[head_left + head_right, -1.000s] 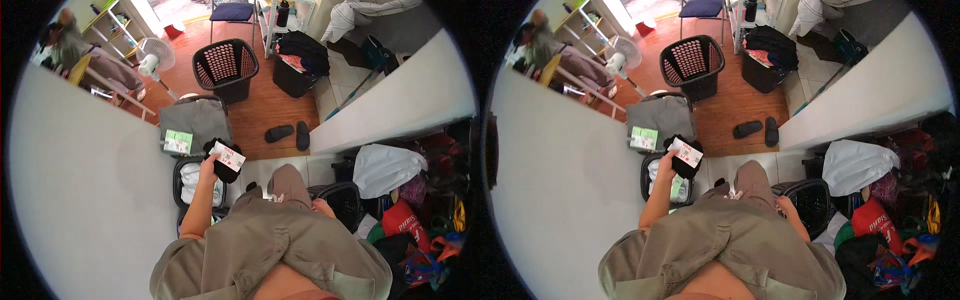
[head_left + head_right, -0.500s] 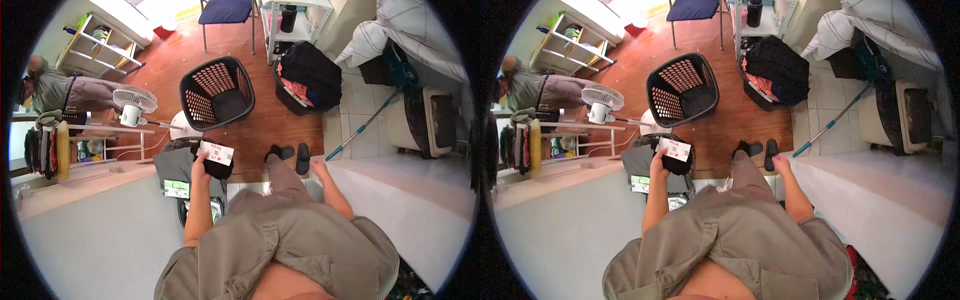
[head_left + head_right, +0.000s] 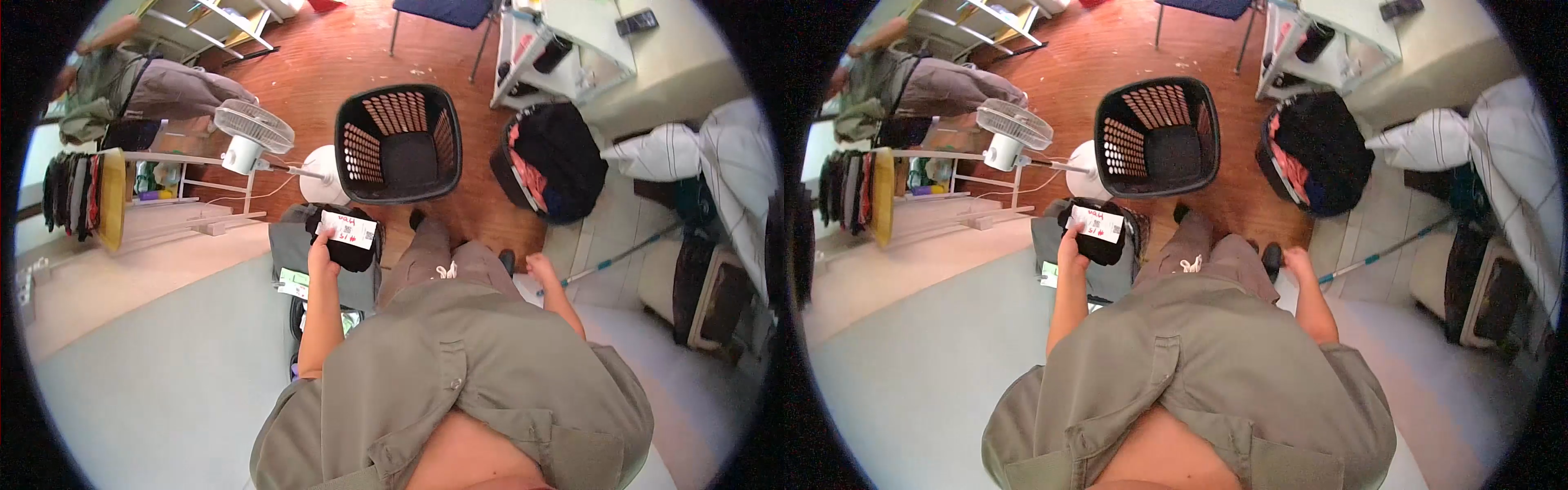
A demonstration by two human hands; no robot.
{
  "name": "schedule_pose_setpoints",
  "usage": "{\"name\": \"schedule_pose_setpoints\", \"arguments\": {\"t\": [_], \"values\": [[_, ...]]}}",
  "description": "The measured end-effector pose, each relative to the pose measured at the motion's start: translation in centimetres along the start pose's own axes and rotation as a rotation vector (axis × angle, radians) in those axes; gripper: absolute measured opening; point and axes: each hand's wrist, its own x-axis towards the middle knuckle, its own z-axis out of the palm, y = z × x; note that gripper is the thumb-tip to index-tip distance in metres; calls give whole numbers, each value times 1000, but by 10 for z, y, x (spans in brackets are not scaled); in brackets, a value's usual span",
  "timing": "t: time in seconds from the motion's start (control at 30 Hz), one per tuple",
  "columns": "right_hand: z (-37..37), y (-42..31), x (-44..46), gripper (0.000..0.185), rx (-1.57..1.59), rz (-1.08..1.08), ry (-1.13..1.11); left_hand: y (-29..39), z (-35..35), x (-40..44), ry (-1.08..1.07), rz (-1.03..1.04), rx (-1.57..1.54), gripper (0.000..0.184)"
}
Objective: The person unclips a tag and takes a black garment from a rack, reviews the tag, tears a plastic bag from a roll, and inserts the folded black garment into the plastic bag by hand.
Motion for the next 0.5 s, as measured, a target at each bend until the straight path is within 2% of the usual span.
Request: {"name": "schedule_pose_setpoints", "arguments": {"t": [0.1,0.17,0.23,0.33,0.5], "values": [[-8,-2,-16,22,-46,91,75,19,10,5,-22,-23,-40,25],[-28,16,-16,19,82,233,19,27,16,19,-33,-7,-86,25],[-37,7,-18,18,87,274,8,34,20,23,-33,9,-97,26],[-43,-42,-6,16,-31,172,61,37,22,42,-78,-46,-103,23],[-31,-134,43,13,-130,-10,-2,47,24,28,-45,51,-214,23]]}}
